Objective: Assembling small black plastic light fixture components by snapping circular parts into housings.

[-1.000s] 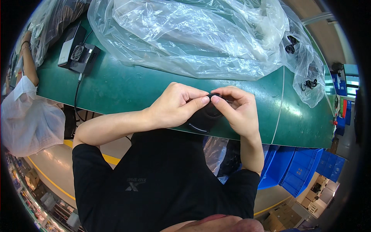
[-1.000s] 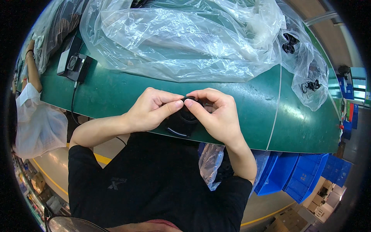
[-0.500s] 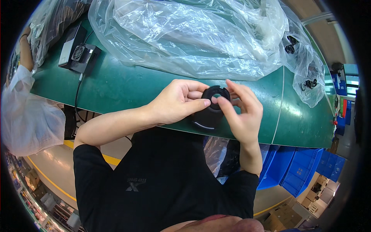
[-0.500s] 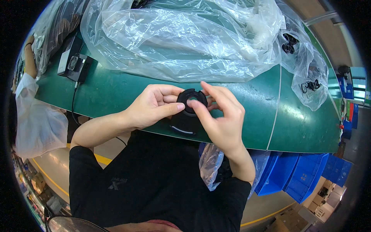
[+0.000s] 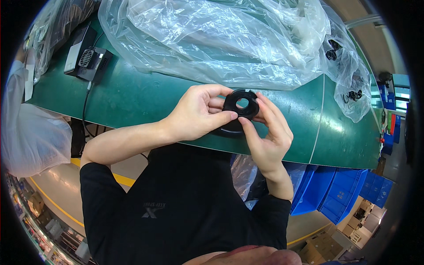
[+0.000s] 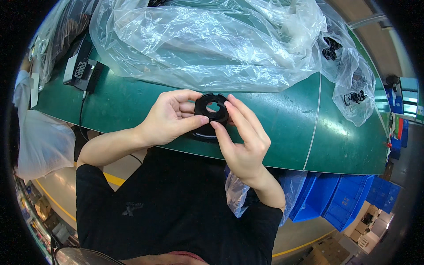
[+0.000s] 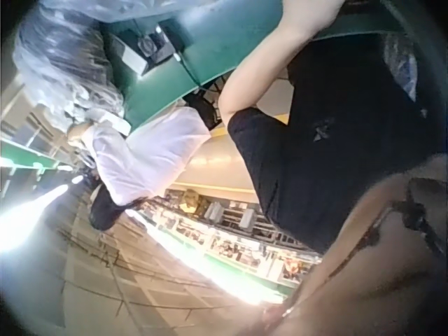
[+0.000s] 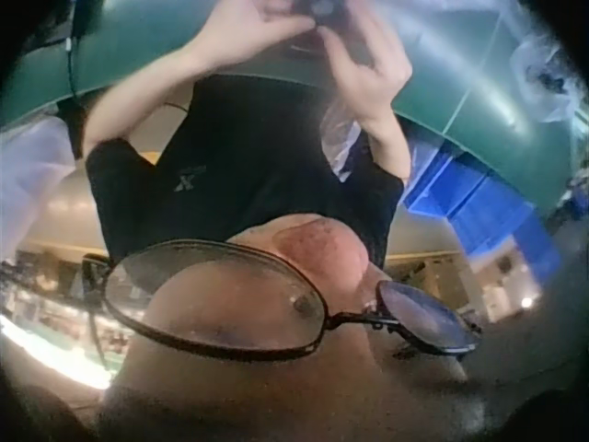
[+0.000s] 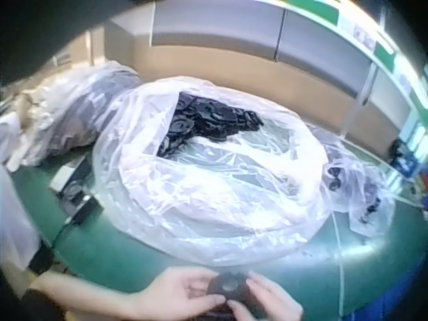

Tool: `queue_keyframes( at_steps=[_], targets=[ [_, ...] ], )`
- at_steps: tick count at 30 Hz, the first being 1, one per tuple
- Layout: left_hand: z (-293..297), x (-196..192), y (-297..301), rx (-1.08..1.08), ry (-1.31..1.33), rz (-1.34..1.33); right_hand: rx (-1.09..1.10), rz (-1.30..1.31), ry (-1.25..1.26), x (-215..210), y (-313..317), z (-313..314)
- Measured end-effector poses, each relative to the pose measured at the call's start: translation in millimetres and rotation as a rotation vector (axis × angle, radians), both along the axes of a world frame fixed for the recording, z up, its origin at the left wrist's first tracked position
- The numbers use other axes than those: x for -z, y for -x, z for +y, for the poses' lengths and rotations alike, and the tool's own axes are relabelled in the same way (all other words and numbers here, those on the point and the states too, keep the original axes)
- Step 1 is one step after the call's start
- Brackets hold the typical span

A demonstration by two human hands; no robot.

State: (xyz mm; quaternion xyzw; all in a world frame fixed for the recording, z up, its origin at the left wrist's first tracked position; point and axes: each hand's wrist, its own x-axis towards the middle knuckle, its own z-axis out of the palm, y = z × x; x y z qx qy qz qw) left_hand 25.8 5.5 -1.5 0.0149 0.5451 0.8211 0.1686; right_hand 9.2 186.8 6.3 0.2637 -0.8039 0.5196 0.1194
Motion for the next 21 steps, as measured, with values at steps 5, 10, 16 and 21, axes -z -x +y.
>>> queue_keyframes(
  at_steps=[5, 10, 16, 21],
  targets=[
    [2, -2, -5, -0.029, -0.003, 0.043, 0.008, -0.161, 0.194, -3, -4, 2],
    [3, -1, -8, -0.039, 0.020, 0.113, -0.068, -0.176, 0.125, -3, 0, 13],
    [1, -4, -8, -0.030, 0.218, 0.220, -0.039, -0.076, -0.018, -1, -3, 11],
    [0, -6, -9, -0.043, 0.065, 0.087, -0.051, -0.379, 0.317, -6, -5, 1]
  ],
)
